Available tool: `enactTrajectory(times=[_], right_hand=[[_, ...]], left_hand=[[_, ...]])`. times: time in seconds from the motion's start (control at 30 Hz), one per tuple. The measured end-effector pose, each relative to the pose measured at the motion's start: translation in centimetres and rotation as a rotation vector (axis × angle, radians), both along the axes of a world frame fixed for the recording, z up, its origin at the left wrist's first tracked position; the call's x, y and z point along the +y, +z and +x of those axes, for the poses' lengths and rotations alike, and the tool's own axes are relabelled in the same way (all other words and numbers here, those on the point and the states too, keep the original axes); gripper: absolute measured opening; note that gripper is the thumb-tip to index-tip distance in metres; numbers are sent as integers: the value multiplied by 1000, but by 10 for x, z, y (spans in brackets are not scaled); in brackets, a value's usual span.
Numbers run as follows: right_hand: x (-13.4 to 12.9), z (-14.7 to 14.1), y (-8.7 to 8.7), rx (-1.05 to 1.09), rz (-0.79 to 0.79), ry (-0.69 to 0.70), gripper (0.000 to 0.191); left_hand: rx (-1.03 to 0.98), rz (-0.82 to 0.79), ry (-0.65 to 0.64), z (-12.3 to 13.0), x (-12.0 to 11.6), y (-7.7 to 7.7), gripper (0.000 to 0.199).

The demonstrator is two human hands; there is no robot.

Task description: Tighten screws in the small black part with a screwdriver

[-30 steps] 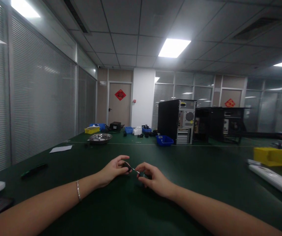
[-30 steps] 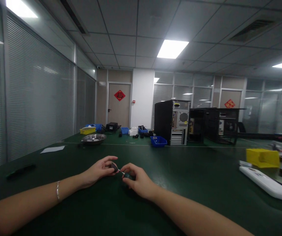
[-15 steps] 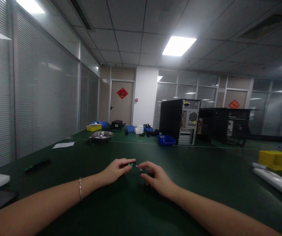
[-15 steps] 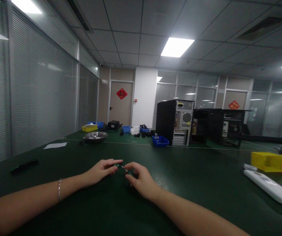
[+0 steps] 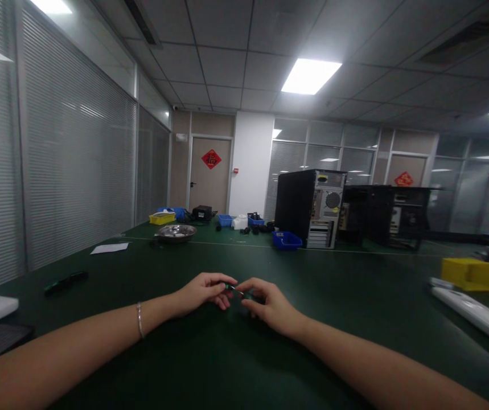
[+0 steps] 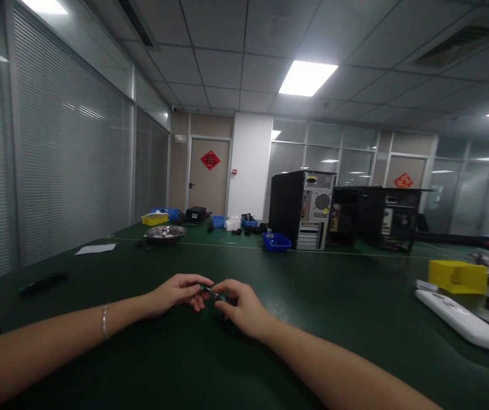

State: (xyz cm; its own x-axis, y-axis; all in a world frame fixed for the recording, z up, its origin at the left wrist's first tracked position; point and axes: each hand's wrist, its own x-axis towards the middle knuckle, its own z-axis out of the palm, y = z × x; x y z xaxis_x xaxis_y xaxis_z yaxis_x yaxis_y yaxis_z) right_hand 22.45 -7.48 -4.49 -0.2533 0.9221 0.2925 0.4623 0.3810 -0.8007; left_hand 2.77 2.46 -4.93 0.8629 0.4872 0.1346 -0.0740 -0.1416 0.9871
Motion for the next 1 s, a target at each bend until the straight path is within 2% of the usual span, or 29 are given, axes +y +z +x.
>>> enactTrajectory(times=[0.23, 0.5, 0.7, 0.87, 1.0], right_hand=[[1, 3, -4, -66, 44, 24, 30], [2, 3, -6, -77, 51, 67, 31], [1, 2, -4, -102, 73, 23, 29], [-3, 0, 1, -150, 112, -26, 25], [-6, -1, 4, -160, 101, -34, 25]], left_hand=[[-10, -87, -62, -3, 6, -4, 35], [14, -138, -114, -6, 4, -1, 33], [-32, -137, -52, -4, 4, -3, 33], [-31, -57, -16, -2, 3, -4, 37], [7, 133, 52, 0, 0, -3, 36]])
